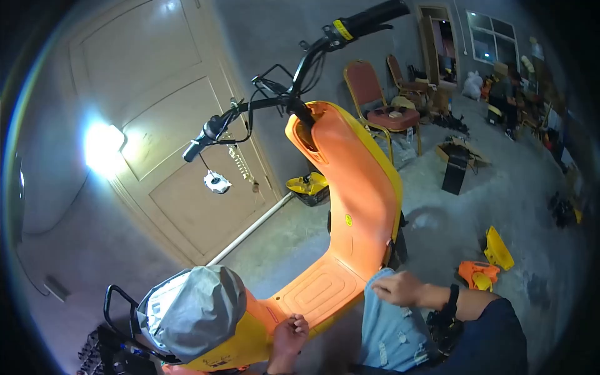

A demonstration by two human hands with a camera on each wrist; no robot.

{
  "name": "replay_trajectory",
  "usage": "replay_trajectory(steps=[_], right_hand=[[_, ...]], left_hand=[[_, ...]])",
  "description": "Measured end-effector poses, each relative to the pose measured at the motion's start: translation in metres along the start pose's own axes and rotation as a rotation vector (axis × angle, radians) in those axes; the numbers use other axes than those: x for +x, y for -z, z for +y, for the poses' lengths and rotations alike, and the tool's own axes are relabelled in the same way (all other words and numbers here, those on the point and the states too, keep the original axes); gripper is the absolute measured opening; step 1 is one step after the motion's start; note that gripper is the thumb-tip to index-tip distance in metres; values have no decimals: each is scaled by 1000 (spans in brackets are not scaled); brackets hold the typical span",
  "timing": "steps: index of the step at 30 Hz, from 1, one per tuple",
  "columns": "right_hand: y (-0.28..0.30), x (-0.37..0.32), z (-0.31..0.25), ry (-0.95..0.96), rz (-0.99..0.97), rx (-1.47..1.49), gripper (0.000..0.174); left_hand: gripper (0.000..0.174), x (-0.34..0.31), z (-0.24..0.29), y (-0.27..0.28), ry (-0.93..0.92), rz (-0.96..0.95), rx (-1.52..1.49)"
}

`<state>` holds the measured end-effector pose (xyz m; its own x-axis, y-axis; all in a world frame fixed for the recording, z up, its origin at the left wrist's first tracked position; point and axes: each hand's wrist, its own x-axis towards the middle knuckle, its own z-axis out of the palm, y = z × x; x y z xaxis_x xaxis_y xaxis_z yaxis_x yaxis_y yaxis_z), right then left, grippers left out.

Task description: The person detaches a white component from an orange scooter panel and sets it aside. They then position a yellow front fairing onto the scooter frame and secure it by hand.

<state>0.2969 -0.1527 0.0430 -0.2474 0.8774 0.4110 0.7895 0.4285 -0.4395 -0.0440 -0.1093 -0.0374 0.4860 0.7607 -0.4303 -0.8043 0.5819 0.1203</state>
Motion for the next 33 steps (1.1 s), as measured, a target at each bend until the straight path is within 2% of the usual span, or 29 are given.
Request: replay_trajectory(steps=[2,5,7,8,11,12,13,15,16,17,19,20,21,22,23,24,25,26,27,28,29,32,33], right_hand=[[-22,0,10,343,-42,-166,15],[-56,3,26,390,-115,-98,12],[-58,19,20,352,-155,-100,11],[-62,27,19,322,-174,-88,10],[-72,47,33,277,-269,-25,9],[-74,60,31,288,-289,-2,9],[-70,71,25,221,-394,-8,10],[-76,82,29,198,-424,-29,10],[-77,87,32,195,-434,-19,10],[-78,90,33,146,-448,-6,11],[-83,104,29,87,-449,26,13],[-81,109,28,38,-510,-24,13],[-74,109,25,-17,-591,-67,14],[-70,106,40,5,-711,-132,17],[-73,97,40,28,-823,-158,21],[-61,109,23,-139,-744,41,23],[-52,116,18,-114,-723,53,23],[-41,117,12,-240,-801,24,24],[-24,112,5,-387,-887,8,24],[-4,109,2,-397,-870,24,24],[19,105,-4,-471,-886,-13,24],[95,97,-29,-729,-869,-85,24],[110,70,-25,-754,-740,-89,23]], left_hand=[[11,3,3,0,9,34,-33],[10,-4,16,-2,75,16,-217],[12,0,26,5,118,-174,-351],[11,2,23,7,126,8,-323],[7,10,16,14,281,98,-277],[9,14,13,14,299,222,-114],[9,17,11,16,352,242,-133],[14,24,10,22,421,342,174],[9,30,7,52,524,276,144],[9,35,12,48,519,286,152],[12,33,19,31,621,53,292],[10,38,30,30,677,-41,432],[11,29,46,6,516,-113,608],[12,21,50,-25,342,-165,753],[16,11,43,-30,53,-92,720],[18,-12,59,-54,217,60,718],[20,-6,73,-82,329,158,711],[20,-4,77,-85,304,148,740],[23,-10,67,-65,359,168,725],[25,-22,58,-61,427,194,706],[26,-36,54,-86,431,240,616],[24,-73,60,-154,512,272,709],[24,-80,58,-160,522,254,642]])
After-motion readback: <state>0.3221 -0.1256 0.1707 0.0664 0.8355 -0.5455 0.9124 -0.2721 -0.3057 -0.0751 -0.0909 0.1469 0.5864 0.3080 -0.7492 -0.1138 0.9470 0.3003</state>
